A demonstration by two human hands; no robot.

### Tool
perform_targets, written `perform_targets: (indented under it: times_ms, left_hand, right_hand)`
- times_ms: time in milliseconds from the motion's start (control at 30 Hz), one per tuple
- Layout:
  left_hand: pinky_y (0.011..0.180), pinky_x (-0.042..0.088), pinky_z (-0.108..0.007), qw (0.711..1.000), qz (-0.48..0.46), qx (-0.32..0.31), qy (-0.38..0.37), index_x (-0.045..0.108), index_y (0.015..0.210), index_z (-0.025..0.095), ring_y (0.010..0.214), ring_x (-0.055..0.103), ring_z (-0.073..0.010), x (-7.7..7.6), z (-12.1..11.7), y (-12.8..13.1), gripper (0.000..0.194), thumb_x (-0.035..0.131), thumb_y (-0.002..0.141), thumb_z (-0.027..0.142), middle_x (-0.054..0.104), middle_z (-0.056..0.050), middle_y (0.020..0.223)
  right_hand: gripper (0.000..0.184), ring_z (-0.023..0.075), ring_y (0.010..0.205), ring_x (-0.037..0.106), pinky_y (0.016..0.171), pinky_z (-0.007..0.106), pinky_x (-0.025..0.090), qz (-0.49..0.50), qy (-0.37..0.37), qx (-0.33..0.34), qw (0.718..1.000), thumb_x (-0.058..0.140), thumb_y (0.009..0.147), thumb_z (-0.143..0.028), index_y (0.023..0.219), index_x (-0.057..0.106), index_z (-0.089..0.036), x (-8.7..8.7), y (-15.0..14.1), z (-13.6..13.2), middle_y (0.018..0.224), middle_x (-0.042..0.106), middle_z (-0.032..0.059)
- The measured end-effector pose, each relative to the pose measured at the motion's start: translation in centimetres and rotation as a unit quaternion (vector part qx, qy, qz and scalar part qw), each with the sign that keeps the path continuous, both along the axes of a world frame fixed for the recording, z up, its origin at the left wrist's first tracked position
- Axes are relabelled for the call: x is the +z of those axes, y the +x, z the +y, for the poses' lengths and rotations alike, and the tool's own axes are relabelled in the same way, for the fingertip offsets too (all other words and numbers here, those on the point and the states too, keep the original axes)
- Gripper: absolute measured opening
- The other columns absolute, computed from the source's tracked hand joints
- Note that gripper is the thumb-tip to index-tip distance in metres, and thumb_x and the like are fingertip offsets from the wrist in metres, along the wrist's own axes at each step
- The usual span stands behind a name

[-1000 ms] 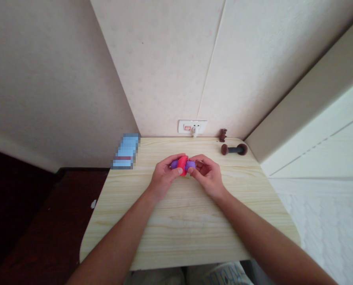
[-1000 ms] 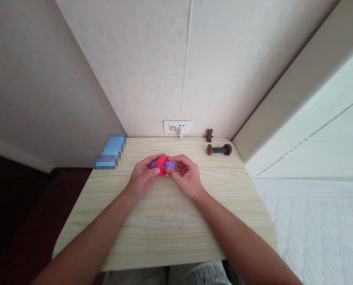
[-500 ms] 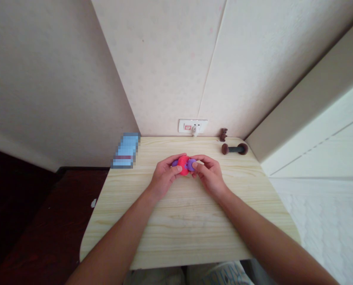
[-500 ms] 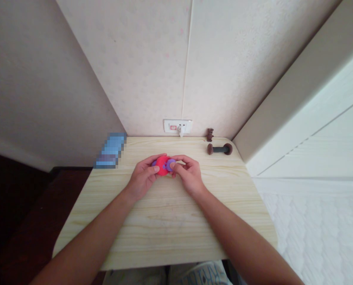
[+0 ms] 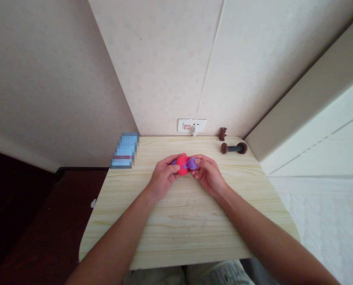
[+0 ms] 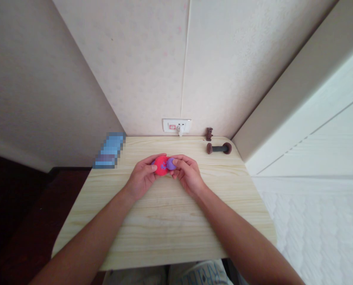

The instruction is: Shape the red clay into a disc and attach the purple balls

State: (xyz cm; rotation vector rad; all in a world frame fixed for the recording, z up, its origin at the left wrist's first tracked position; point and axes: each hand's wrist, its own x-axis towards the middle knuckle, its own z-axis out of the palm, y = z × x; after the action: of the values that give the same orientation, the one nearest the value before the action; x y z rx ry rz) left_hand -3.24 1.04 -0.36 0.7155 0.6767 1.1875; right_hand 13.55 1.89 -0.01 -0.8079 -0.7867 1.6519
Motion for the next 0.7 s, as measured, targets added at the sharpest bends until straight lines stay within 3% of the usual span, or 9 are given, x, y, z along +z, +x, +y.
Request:
perform_targets:
  times_ms: [167,267,500,700]
  left_hand:
    - [0.081,0.058,-0.032,1.000,0.006,-0.003,0.002,0.076,0.112,0.015,0.093,0.071,-0.0208,0.1,0.1,-0.1,0.042,0.078,0.071,0.019,0.077,-0.010,0.107]
    - [0.084,0.059,-0.038,1.000,-0.003,0.000,0.007,0.075,0.111,0.014,0.095,0.074,-0.0257,0.3,0.1,-0.2,0.039,0.074,0.073,0.020,0.077,-0.013,0.111]
    - [0.085,0.061,-0.041,1.000,-0.020,0.004,0.009,0.073,0.111,0.013,0.095,0.076,-0.0298,0.8,0.1,-0.5,0.038,0.073,0.074,0.020,0.076,-0.014,0.113]
    - [0.090,0.060,-0.041,0.999,-0.039,0.009,0.009,0.071,0.112,0.014,0.102,0.074,-0.0293,1.0,0.1,-0.6,0.037,0.071,0.075,0.019,0.077,-0.013,0.112]
  right_hand:
    - [0.017,0.0091,0.049,0.057,0.039,0.017,0.045,0.015,-0.018,0.020,1.000,0.076,0.072,-0.027,0.084,0.071,-0.016,-0.2,0.3,0.3,0.067,0.067,-0.0001]
    - [0.016,0.0095,0.048,0.056,0.039,0.018,0.046,0.023,-0.016,0.018,0.999,0.072,0.076,-0.031,0.084,0.069,-0.018,-0.4,1.0,0.7,0.068,0.067,-0.0006]
    - [0.018,0.0129,0.050,0.057,0.040,0.022,0.048,0.002,0.020,0.012,1.000,0.067,0.082,-0.037,0.088,0.067,-0.020,-0.4,1.7,1.2,0.073,0.068,0.0015]
    - [0.016,0.0103,0.047,0.055,0.036,0.021,0.042,0.051,-0.037,0.045,0.997,0.063,0.080,-0.034,0.085,0.067,-0.019,-0.2,1.5,0.8,0.085,0.074,0.0027]
